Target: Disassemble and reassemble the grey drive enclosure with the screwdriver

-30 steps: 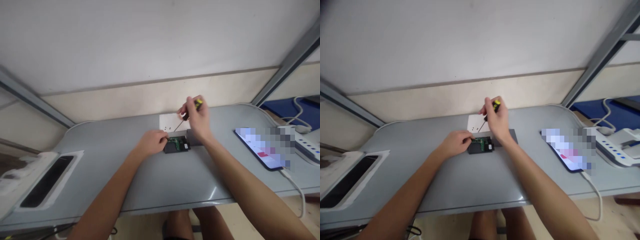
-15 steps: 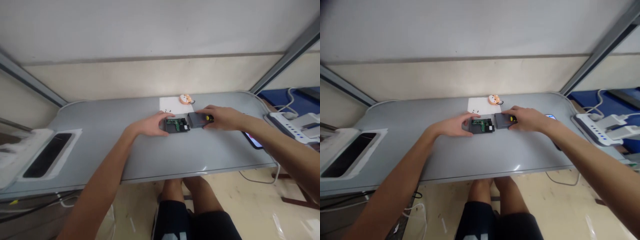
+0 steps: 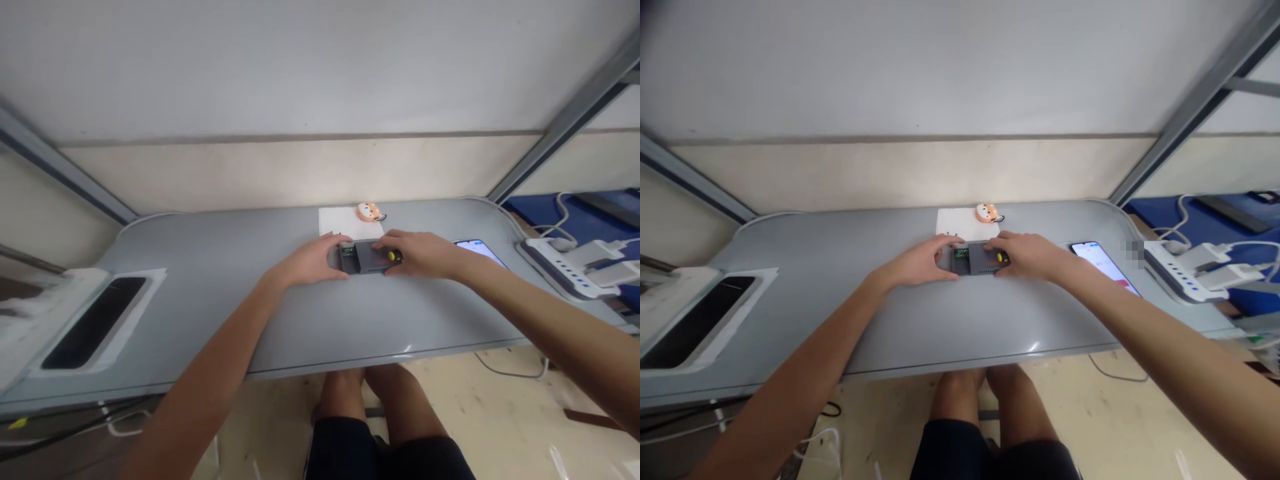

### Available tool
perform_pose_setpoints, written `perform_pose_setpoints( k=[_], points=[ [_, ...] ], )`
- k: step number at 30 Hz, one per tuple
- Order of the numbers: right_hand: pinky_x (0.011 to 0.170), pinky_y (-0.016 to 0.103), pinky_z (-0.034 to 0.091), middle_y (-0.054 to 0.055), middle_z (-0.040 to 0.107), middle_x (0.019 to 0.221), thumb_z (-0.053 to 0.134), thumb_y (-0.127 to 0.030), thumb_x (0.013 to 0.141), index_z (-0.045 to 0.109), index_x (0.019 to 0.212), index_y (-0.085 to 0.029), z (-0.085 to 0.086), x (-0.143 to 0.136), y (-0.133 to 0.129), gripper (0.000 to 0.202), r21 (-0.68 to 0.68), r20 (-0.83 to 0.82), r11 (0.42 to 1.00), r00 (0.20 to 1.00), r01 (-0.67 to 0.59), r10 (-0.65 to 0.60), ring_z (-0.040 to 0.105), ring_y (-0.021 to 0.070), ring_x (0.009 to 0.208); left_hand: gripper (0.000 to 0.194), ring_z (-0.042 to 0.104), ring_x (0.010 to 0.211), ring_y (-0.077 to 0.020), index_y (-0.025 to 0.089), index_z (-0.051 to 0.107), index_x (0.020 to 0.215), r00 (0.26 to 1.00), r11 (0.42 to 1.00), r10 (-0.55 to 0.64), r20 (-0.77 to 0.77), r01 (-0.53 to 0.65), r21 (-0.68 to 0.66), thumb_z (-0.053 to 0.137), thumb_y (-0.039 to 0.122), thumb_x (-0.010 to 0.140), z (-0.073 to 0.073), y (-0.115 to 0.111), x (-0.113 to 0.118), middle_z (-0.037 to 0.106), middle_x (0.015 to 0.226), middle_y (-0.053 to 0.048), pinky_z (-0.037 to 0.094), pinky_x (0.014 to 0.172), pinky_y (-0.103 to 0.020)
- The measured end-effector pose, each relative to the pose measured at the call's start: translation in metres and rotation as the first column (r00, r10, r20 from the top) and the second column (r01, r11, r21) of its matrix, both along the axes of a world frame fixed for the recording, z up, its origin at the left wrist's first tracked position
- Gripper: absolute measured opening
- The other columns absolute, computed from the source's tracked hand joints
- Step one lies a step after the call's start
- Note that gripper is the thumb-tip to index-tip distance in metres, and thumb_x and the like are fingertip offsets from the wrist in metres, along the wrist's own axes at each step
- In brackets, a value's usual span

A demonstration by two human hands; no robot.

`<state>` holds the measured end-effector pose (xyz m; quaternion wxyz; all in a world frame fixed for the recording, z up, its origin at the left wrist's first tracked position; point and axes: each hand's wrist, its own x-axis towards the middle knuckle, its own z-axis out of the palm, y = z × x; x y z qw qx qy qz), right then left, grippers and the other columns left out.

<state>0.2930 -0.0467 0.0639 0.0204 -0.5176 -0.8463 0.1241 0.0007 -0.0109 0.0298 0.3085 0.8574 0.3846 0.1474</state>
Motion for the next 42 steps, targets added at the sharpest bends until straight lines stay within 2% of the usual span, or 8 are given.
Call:
perform_pose_setpoints(
  k=[8,14,18,20,23,29,34,42],
  points=[
    [0.071,0.037,0.052,0.009,0.061,0.143,0.067,-0.050,0.090,0.057,0.144,-0.032,-0.019,-0.020,-0.002,0.058,0.014,-0.124,0.998,0.991,-0.054,0.055,0.073,0.0244,0.085,0.091,0.068,0.114,-0.0333,0.035,0.044,0.158,0.999,0.999,0.032,0.002,-0.032,0.036,0.086,0.047,0.078,-0.005,-0.001,0.001,0.072,0.119,-0.007,0.054,0.088,-0.038],
    [0.076,0.037,0.054,0.010,0.062,0.138,0.067,-0.052,0.091,0.061,0.140,-0.033,-0.004,-0.020,0.004,0.053,0.077,-0.408,0.997,0.912,-0.004,0.035,0.068,0.0191,0.080,0.087,0.061,0.129,-0.0343,0.035,0.048,0.154,0.999,0.994,-0.014,-0.038,0.018,0.111,0.086,0.051,0.078,-0.006,-0.005,0.004,0.054,0.151,-0.011,0.050,0.105,-0.045],
    [0.070,0.034,0.054,0.008,0.068,0.110,0.044,-0.066,0.099,0.065,0.124,-0.027,0.010,-0.022,0.035,0.050,0.089,-0.937,0.860,0.335,0.503,-0.099,0.066,0.0184,0.077,0.071,0.068,0.114,-0.0290,0.031,0.055,0.148,0.996,0.990,0.036,-0.084,-0.023,0.142,0.075,0.059,0.086,-0.006,-0.010,0.011,0.051,0.149,-0.010,0.055,0.098,-0.042],
    [0.068,0.034,0.054,0.006,0.068,0.092,0.035,-0.077,0.096,0.066,0.112,-0.027,0.006,-0.024,0.054,0.061,-0.061,-0.991,0.845,0.069,0.532,-0.115,0.068,0.0198,0.077,0.070,0.069,0.109,-0.0280,0.029,0.057,0.145,0.996,0.985,0.041,-0.084,-0.026,0.172,0.076,0.059,0.085,-0.006,-0.011,0.013,0.055,0.144,-0.010,0.056,0.096,-0.041],
    [0.055,0.033,0.047,0.002,0.059,0.065,0.034,-0.088,0.088,0.065,0.089,-0.024,-0.018,-0.030,0.073,0.071,-0.252,-0.967,0.845,-0.084,0.472,-0.241,0.059,0.0178,0.056,0.068,0.070,0.106,-0.0276,0.027,0.063,0.138,0.998,0.979,0.037,-0.059,-0.025,0.201,0.081,0.059,0.080,-0.007,-0.011,0.015,0.061,0.136,-0.009,0.057,0.095,-0.041],
    [0.055,0.032,0.043,0.001,0.062,0.062,0.049,-0.085,0.085,0.065,0.084,-0.023,-0.064,-0.044,0.065,0.065,-0.359,-0.923,0.836,-0.020,0.414,-0.385,0.054,0.0166,0.052,0.043,0.071,0.097,-0.0223,0.024,0.072,0.120,0.993,0.969,0.047,0.113,-0.072,0.237,0.070,0.055,0.089,-0.013,-0.011,0.018,0.073,0.113,-0.006,0.057,0.089,-0.036],
    [0.061,0.031,0.046,0.001,0.066,0.068,0.050,-0.081,0.088,0.067,0.085,-0.022,-0.064,-0.046,0.059,0.062,-0.343,-0.906,0.804,0.058,0.486,-0.420,0.058,0.0165,0.059,0.028,0.069,0.075,-0.0168,0.022,0.076,0.098,0.987,0.932,0.058,0.153,-0.109,0.347,0.055,0.040,0.097,-0.015,-0.009,0.018,0.077,0.089,-0.002,0.052,0.072,-0.030],
    [0.058,0.029,0.046,0.002,0.070,0.073,0.056,-0.079,0.086,0.068,0.084,-0.021,-0.067,-0.047,0.063,0.059,-0.406,-0.900,0.781,-0.059,0.475,-0.433,0.059,0.0157,0.060,0.046,0.052,0.053,-0.0132,0.020,0.061,0.063,0.980,0.869,0.131,0.149,-0.186,0.458,0.042,0.037,0.102,-0.016,-0.007,0.019,0.058,0.054,0.000,0.039,0.058,-0.029]
  ],
)
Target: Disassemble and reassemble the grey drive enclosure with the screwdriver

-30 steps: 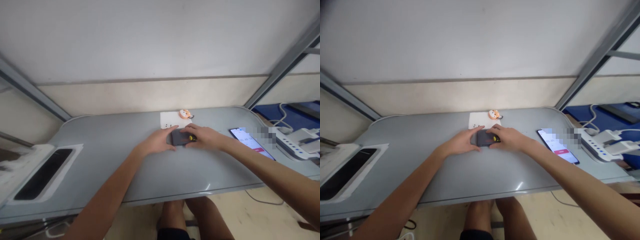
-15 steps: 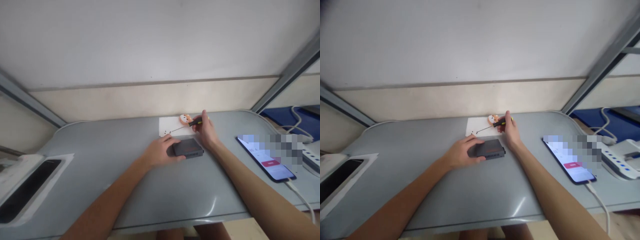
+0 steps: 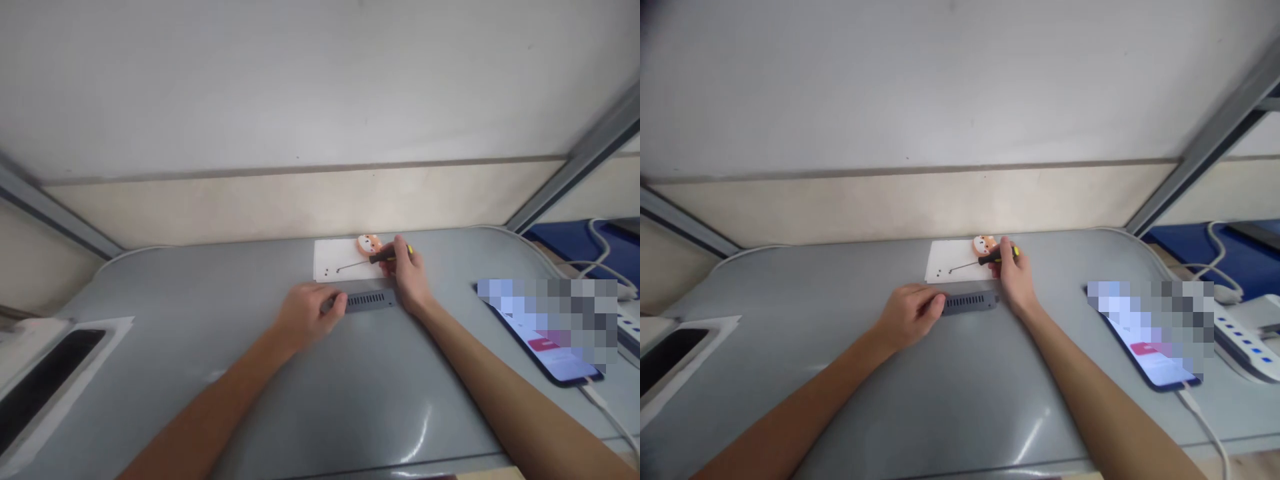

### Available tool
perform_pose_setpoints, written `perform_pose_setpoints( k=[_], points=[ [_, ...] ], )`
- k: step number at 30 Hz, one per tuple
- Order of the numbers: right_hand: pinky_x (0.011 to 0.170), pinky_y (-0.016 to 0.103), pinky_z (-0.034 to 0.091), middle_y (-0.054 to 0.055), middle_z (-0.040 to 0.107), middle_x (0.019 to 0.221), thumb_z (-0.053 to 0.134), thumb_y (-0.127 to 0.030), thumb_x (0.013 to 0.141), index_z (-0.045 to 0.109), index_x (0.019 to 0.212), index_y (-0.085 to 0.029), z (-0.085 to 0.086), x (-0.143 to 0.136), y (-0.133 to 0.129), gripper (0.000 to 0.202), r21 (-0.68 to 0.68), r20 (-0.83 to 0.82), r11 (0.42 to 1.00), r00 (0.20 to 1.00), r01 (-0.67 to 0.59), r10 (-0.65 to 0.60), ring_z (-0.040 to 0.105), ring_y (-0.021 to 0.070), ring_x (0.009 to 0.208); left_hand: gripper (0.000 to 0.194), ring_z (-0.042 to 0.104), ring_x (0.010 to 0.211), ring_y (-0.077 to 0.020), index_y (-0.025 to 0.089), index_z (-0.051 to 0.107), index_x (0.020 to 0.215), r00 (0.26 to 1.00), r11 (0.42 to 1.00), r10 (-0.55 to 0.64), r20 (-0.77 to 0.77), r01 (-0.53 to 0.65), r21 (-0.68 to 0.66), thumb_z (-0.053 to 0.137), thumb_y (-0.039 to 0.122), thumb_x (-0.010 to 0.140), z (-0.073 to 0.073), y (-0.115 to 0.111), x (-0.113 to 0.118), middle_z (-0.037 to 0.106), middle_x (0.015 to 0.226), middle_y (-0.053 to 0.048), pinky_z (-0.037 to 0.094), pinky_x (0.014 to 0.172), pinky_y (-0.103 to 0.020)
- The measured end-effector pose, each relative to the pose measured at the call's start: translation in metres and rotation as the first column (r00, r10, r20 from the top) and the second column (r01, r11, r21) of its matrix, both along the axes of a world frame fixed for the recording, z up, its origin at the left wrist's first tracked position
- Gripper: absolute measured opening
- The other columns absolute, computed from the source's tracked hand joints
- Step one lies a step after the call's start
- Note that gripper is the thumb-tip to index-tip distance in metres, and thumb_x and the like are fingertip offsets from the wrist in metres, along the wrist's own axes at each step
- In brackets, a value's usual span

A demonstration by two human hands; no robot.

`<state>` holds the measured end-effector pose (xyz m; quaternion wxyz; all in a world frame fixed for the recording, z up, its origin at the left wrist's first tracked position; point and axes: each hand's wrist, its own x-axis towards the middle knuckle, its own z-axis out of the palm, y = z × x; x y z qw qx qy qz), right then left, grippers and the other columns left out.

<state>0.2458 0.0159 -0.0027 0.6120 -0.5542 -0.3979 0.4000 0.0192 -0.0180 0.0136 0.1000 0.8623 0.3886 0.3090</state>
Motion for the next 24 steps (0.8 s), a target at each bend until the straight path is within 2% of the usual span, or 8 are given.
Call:
perform_pose_setpoints(
  k=[4,8,11,14,16,19,22,24],
  points=[
    [0.055,0.030,0.043,0.001,0.066,0.068,0.055,-0.078,0.088,0.068,0.086,-0.022,0.000,0.001,0.001,0.057,0.021,-0.083,1.000,0.997,-0.006,0.007,0.054,0.0147,0.055,0.046,0.047,0.052,-0.0126,0.020,0.054,0.061,0.999,0.999,0.019,0.026,-0.018,-0.028,0.042,0.037,0.102,0.000,0.000,-0.001,0.052,0.052,0.001,0.036,0.057,-0.028],
    [0.052,0.031,0.040,0.000,0.060,0.061,0.053,-0.077,0.089,0.065,0.081,-0.023,0.003,0.004,0.003,0.056,0.040,-0.167,0.999,0.986,-0.015,0.022,0.051,0.0157,0.051,0.051,0.038,0.048,-0.0113,0.020,0.040,0.058,0.992,0.993,0.092,0.091,-0.084,-0.087,0.038,0.039,0.105,0.002,0.000,-0.001,0.042,0.050,0.003,0.031,0.053,-0.028],
    [0.051,0.032,0.039,0.002,0.063,0.063,0.052,-0.077,0.089,0.065,0.081,-0.024,0.004,0.004,0.003,0.056,0.026,-0.149,1.000,0.989,-0.017,0.021,0.052,0.0168,0.053,0.052,0.036,0.049,-0.0110,0.020,0.036,0.059,0.985,0.983,0.129,0.115,-0.111,-0.149,0.038,0.041,0.107,0.001,0.000,-0.001,0.039,0.051,0.004,0.030,0.052,-0.028],
    [0.054,0.032,0.041,0.003,0.067,0.068,0.054,-0.077,0.089,0.068,0.083,-0.022,0.005,0.004,0.002,0.056,0.006,-0.082,1.000,0.997,-0.010,0.010,0.054,0.0175,0.057,0.055,0.040,0.048,-0.0116,0.020,0.041,0.058,0.981,0.977,0.158,0.115,-0.138,-0.164,0.036,0.043,0.108,-0.001,0.001,-0.001,0.043,0.051,0.003,0.032,0.052,-0.028],
    [0.056,0.032,0.042,0.004,0.068,0.071,0.053,-0.076,0.090,0.068,0.083,-0.022,0.005,0.003,0.001,0.056,-0.006,-0.050,1.000,0.999,-0.021,0.020,0.054,0.0172,0.059,0.056,0.050,0.052,-0.0135,0.020,0.053,0.061,0.976,0.972,0.184,0.118,-0.163,-0.170,0.034,0.043,0.108,-0.002,0.003,-0.003,0.054,0.055,0.001,0.038,0.055,-0.028],
    [0.057,0.031,0.041,0.003,0.068,0.070,0.052,-0.074,0.092,0.068,0.083,-0.022,0.004,0.003,0.001,0.055,-0.012,-0.041,1.000,0.999,-0.028,0.027,0.054,0.0164,0.059,0.050,0.068,0.070,-0.0171,0.020,0.070,0.080,0.958,0.961,0.236,0.160,-0.207,-0.182,0.036,0.040,0.109,-0.002,0.010,-0.008,0.072,0.073,-0.003,0.049,0.069,-0.029],
    [0.057,0.031,0.042,0.002,0.064,0.066,0.054,-0.073,0.092,0.068,0.081,-0.022,0.004,0.006,0.001,0.053,0.004,-0.011,0.999,0.999,0.036,-0.036,0.055,0.0163,0.059,0.041,0.070,0.082,-0.0190,0.020,0.073,0.089,0.957,0.967,0.248,0.151,-0.235,-0.099,0.041,0.038,0.108,-0.001,0.019,-0.014,0.075,0.083,-0.004,0.052,0.078,-0.032],
    [0.056,0.031,0.042,0.001,0.063,0.065,0.056,-0.072,0.091,0.066,0.079,-0.022,0.004,0.009,0.002,0.052,0.026,0.016,0.995,0.995,0.097,-0.097,0.055,0.0160,0.058,0.033,0.068,0.090,-0.0205,0.020,0.073,0.093,0.978,0.984,0.178,0.105,-0.178,-0.010,0.047,0.035,0.106,-0.001,0.024,-0.017,0.074,0.091,-0.006,0.053,0.084,-0.034]
  ],
)
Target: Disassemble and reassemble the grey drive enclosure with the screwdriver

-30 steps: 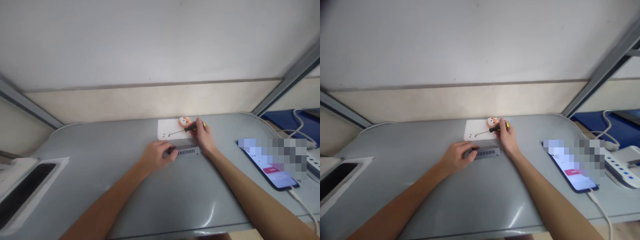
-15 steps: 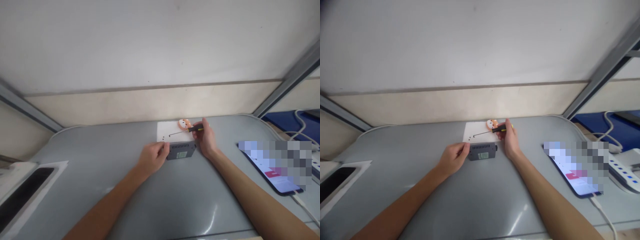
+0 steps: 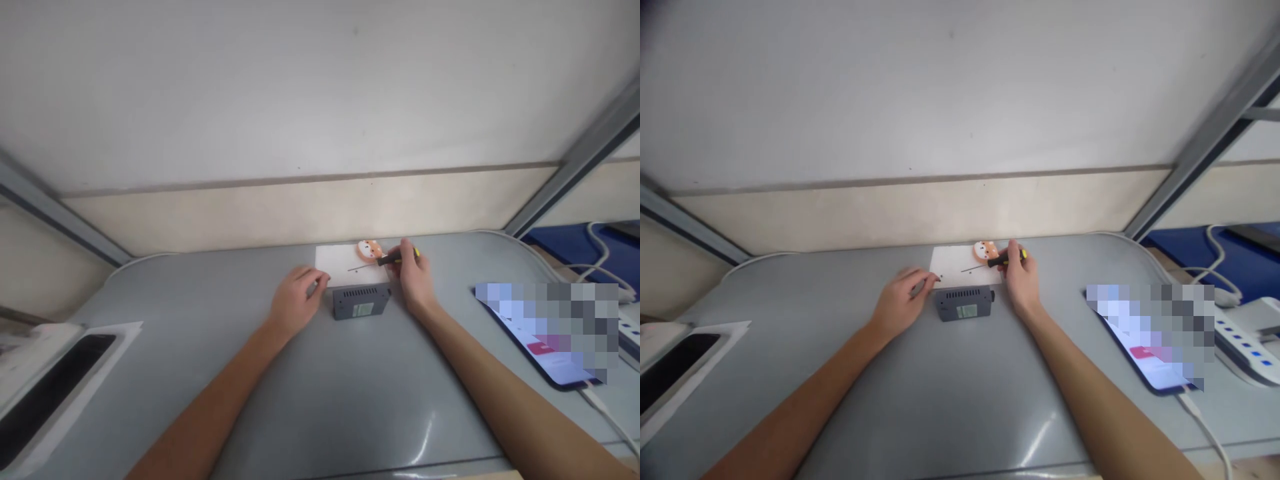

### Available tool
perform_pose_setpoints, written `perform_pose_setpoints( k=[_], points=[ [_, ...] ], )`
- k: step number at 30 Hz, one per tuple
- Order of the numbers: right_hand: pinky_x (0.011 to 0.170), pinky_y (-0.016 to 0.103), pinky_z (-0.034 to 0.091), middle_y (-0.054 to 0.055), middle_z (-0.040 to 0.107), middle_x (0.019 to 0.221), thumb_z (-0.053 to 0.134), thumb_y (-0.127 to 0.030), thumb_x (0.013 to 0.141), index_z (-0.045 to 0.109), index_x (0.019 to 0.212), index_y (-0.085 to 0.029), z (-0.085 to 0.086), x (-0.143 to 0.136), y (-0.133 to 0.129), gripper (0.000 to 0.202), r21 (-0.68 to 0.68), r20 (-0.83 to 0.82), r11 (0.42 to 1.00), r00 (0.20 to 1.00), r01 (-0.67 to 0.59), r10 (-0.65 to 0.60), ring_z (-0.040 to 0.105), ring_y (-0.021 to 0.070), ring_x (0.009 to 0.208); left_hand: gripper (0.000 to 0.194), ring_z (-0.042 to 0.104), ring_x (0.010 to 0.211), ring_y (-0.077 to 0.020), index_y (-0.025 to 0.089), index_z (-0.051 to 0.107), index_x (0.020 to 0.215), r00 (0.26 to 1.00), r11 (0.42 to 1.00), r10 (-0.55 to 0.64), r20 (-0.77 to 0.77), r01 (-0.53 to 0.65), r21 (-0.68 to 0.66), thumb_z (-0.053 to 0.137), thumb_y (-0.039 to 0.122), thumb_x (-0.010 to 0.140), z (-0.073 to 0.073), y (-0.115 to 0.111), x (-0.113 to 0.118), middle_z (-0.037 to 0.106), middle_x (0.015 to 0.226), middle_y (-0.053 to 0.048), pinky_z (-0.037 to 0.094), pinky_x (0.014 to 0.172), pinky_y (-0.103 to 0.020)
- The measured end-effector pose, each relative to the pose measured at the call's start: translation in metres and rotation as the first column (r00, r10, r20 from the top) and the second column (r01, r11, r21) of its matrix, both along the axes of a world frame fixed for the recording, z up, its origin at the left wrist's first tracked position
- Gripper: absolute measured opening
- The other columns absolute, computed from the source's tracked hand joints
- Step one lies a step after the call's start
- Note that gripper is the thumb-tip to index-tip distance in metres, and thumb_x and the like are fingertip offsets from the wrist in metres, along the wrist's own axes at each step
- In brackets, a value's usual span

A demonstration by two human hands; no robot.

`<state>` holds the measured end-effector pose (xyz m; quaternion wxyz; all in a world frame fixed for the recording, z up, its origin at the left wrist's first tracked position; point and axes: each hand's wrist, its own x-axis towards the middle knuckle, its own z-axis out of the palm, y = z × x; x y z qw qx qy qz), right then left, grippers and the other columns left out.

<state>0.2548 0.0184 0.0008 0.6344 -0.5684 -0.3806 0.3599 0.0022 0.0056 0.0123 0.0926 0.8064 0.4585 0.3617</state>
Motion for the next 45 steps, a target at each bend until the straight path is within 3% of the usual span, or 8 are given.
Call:
perform_pose_setpoints(
  k=[5,8,14,21,24,28,36,45],
  points=[
    [0.049,0.029,0.039,0.002,0.062,0.060,0.058,-0.068,0.090,0.064,0.069,-0.020,0.003,0.002,0.000,0.053,0.047,-0.059,0.998,0.998,0.037,-0.034,0.052,0.0135,0.051,0.018,0.068,0.092,-0.0202,0.018,0.073,0.105,0.956,0.959,-0.280,-0.088,0.283,0.020,0.056,0.018,0.099,-0.005,-0.001,-0.002,0.074,0.099,-0.007,0.055,0.084,-0.034],
    [0.048,0.028,0.038,0.001,0.061,0.058,0.059,-0.064,0.090,0.064,0.066,-0.020,0.006,-0.001,-0.002,0.051,0.044,-0.046,0.999,0.999,-0.002,0.004,0.052,0.0127,0.050,0.016,0.068,0.085,-0.0193,0.017,0.074,0.102,0.926,0.934,-0.355,-0.132,0.357,-0.008,0.059,0.013,0.095,-0.006,-0.006,0.001,0.073,0.094,-0.006,0.055,0.077,-0.032],
    [0.051,0.026,0.039,0.001,0.063,0.059,0.058,-0.058,0.093,0.064,0.069,-0.020,0.006,-0.003,-0.004,0.046,-0.014,-0.030,0.999,0.999,-0.044,0.043,0.052,0.0117,0.051,0.015,0.067,0.077,-0.0191,0.017,0.072,0.089,0.918,0.939,-0.344,-0.199,0.339,-0.059,0.059,0.015,0.094,-0.005,-0.009,0.004,0.070,0.082,-0.005,0.052,0.070,-0.031],
    [0.053,0.026,0.040,0.000,0.066,0.061,0.056,-0.061,0.094,0.064,0.072,-0.020,0.004,-0.006,-0.005,0.047,-0.025,0.027,0.993,0.993,-0.116,0.117,0.053,0.0117,0.053,0.029,0.062,0.070,-0.0138,0.020,0.062,0.118,0.949,0.948,-0.314,0.016,0.314,-0.057,0.046,0.012,0.095,0.008,-0.016,0.002,0.070,0.089,-0.003,0.050,0.065,-0.026],
    [0.053,0.026,0.039,0.000,0.065,0.061,0.056,-0.060,0.094,0.064,0.072,-0.020,0.004,-0.007,-0.005,0.046,-0.007,0.028,0.993,0.993,-0.115,0.115,0.053,0.0115,0.052,0.028,0.062,0.076,-0.0162,0.020,0.057,0.123,0.932,0.932,-0.363,0.006,0.363,-0.001,0.051,0.023,0.096,0.012,-0.023,0.004,0.069,0.095,-0.004,0.053,0.072,-0.030],
    [0.051,0.027,0.037,0.000,0.061,0.058,0.058,-0.059,0.092,0.065,0.068,-0.019,0.007,-0.005,-0.002,0.047,0.034,-0.067,0.997,0.995,-0.069,0.071,0.051,0.0114,0.050,0.032,0.067,0.084,-0.0196,0.022,0.057,0.119,0.911,0.913,-0.406,-0.071,0.408,0.016,0.067,0.030,0.090,0.010,-0.027,0.009,0.072,0.104,-0.006,0.054,0.076,-0.033],
    [0.046,0.025,0.032,-0.001,0.058,0.059,0.065,-0.049,0.087,0.062,0.065,-0.021,0.018,0.001,-0.001,0.036,0.056,-0.433,0.997,0.898,-0.056,0.075,0.045,0.0087,0.047,0.029,0.067,0.084,-0.0184,0.022,0.061,0.121,0.941,0.938,-0.338,-0.026,0.339,0.078,0.065,0.023,0.093,0.005,-0.019,0.006,0.074,0.102,-0.006,0.056,0.079,-0.034],
    [0.046,0.025,0.031,-0.002,0.055,0.054,0.066,-0.054,0.087,0.062,0.063,-0.021,0.019,-0.008,-0.008,0.041,0.038,-0.399,0.975,0.892,-0.217,0.214,0.043,0.0084,0.045,0.036,0.069,0.102,-0.0216,0.021,0.056,0.127,0.937,0.928,-0.349,-0.005,0.347,0.134,0.065,0.022,0.093,0.009,-0.021,0.007,0.071,0.115,-0.010,0.057,0.092,-0.037]
  ],
)
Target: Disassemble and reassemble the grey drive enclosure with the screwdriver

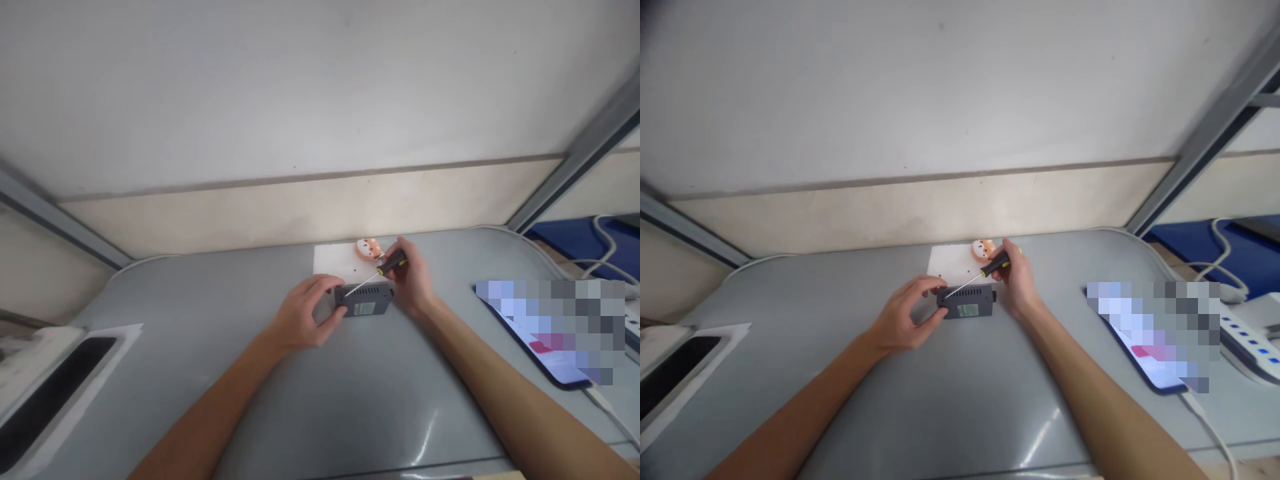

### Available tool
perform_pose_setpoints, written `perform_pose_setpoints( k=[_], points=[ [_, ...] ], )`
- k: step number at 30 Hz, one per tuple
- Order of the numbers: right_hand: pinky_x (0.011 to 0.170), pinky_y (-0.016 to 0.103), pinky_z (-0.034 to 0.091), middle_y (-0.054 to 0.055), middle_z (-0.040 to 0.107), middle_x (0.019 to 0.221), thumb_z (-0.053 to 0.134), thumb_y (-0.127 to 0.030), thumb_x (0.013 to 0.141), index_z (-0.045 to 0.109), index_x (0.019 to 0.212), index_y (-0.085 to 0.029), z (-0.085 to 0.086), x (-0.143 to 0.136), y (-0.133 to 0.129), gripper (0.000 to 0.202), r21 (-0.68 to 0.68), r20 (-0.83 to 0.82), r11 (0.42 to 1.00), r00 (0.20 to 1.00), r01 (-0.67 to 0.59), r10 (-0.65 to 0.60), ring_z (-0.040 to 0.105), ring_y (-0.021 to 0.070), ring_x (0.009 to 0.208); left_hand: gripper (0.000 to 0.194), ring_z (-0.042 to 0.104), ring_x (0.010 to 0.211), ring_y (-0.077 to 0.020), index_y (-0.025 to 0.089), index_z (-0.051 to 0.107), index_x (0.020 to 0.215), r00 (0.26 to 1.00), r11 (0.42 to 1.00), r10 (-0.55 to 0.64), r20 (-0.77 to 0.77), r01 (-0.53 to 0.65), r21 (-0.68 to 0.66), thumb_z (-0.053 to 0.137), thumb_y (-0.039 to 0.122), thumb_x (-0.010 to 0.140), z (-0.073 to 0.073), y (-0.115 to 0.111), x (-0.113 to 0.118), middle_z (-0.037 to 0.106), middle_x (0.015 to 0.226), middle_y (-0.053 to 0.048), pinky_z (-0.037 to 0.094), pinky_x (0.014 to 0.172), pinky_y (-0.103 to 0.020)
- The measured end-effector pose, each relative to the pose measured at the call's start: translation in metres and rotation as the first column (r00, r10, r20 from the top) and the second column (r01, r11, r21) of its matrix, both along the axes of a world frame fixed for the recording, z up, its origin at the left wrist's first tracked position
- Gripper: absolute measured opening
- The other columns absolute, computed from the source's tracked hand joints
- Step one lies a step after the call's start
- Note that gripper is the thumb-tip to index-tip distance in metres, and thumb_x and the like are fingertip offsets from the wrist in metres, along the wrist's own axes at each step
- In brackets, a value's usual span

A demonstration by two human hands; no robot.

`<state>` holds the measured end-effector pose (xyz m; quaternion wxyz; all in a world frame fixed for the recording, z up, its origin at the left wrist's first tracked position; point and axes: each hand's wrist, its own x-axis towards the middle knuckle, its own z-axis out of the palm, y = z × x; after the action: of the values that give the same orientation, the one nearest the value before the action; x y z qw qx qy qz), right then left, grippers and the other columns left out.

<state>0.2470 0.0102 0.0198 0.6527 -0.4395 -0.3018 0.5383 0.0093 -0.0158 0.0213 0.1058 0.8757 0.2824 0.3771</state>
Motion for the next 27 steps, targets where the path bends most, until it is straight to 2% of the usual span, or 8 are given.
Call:
perform_pose_setpoints(
  k=[9,14,20,27],
  points=[
    [0.046,0.027,0.028,-0.003,0.053,0.054,0.066,-0.057,0.085,0.061,0.064,-0.021,-0.0014,-0.0029,0.0015,0.041,-0.009,0.022,1.000,1.000,0.002,-0.001,0.041,0.0089,0.045,0.025,0.069,0.102,-0.0211,0.021,0.060,0.114,0.997,0.997,-0.053,0.058,0.049,0.067,0.066,0.016,0.090,-0.0002,0.0012,0.0012,0.071,0.110,-0.010,0.058,0.095,-0.038],
    [0.047,0.027,0.029,-0.003,0.052,0.053,0.066,-0.056,0.085,0.061,0.065,-0.021,-0.0013,-0.0040,-0.0001,0.040,-0.049,0.013,0.998,0.999,-0.033,0.034,0.040,0.0096,0.045,0.024,0.070,0.101,-0.0208,0.021,0.060,0.112,0.996,0.996,-0.055,0.065,0.051,0.071,0.065,0.015,0.090,-0.0003,0.0012,0.0015,0.072,0.109,-0.009,0.058,0.093,-0.038],
    [0.046,0.027,0.028,-0.003,0.052,0.055,0.067,-0.057,0.085,0.062,0.064,-0.021,-0.0048,-0.0033,0.0022,0.042,-0.011,0.000,1.000,1.000,-0.024,0.024,0.041,0.0087,0.046,0.025,0.069,0.101,-0.0200,0.021,0.059,0.112,0.996,0.997,-0.054,0.075,0.049,0.064,0.065,0.013,0.090,-0.0014,0.0009,0.0022,0.071,0.108,-0.009,0.058,0.094,-0.037],
    [0.048,0.028,0.030,-0.003,0.053,0.057,0.065,-0.056,0.085,0.061,0.067,-0.021,-0.0052,-0.0056,0.0006,0.040,-0.036,0.029,0.999,0.999,-0.026,0.027,0.043,0.0096,0.047,0.021,0.070,0.100,-0.0195,0.022,0.060,0.110,0.997,0.993,-0.050,0.062,0.043,0.111,0.064,0.013,0.091,-0.0027,0.0014,0.0022,0.071,0.109,-0.009,0.059,0.092,-0.035]
  ],
)
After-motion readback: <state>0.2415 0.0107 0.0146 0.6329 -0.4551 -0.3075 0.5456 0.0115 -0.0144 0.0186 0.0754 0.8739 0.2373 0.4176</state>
